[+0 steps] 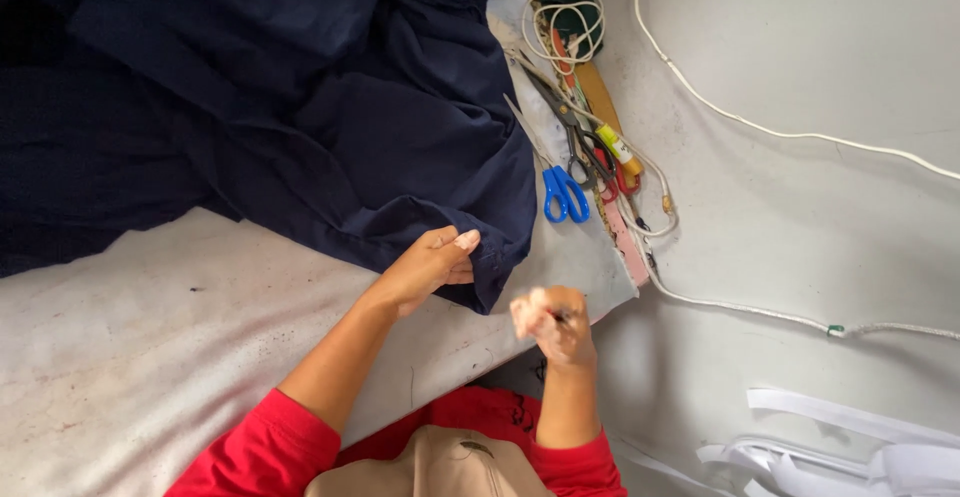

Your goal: The person cuts a dark blue garment with blue-handled scissors on a white work surface. They trim the fabric edges and remove loose threads, occasionally using a seam ripper to remove stitches. The person repeatedly adjusts the garment and cuts along the seams.

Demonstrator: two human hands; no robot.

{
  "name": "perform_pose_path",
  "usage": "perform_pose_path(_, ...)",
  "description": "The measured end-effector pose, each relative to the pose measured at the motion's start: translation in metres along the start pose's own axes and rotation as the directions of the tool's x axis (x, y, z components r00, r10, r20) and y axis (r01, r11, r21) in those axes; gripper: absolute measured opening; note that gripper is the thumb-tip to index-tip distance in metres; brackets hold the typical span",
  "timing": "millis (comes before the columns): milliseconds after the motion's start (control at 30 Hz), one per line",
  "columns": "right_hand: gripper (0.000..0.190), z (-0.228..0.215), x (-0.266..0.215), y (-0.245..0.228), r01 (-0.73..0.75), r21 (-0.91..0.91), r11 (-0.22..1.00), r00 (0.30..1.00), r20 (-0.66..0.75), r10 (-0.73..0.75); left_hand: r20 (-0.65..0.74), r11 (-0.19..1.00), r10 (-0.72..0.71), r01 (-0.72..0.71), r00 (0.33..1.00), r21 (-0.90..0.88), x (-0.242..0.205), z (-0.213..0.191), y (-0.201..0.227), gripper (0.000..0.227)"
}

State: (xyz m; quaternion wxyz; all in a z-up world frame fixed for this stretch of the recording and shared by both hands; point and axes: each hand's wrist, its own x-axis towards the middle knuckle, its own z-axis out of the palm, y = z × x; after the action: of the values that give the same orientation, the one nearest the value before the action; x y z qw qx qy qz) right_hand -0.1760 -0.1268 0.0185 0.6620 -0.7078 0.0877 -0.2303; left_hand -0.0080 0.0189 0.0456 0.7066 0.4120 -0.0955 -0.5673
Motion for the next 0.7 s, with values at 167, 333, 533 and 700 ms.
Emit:
perform_pose_path(167, 0.023, 0.013, 0.007, 0.0, 0.034, -0.507, 0.861, 0.992, -0.09, -0.092, 0.088, 0.999, -0.03, 0.033, 0.996, -0.035, 0.033, -0.018, -0.046, 0.043)
perform_pose_path(333, 0.012, 0.003, 0.005, 0.003, -0.009, -0.486, 0.874, 1.0, 0.005, 0.014, 0.063, 1.0, -0.005, 0.004, 0.998, 0.02, 0.006, 0.001, -0.011, 0.043)
perform_pose_path(533, 0.034, -0.013, -0.025, -0.018, -0.056, -0.153, 0.987, 0.861, 0.494, 0.125, 0.04, 1.0, 0.003, -0.003, 0.999, 0.017, 0.039, -0.026, -0.048, 0.041)
perform_pose_path(700, 0.033, -0.007, -0.018, -0.004, -0.088, -0.479, 0.874, 0.996, -0.028, 0.085, 0.028, 0.999, 0.028, -0.028, 0.999, 0.024, 0.037, -0.023, -0.052, 0.042)
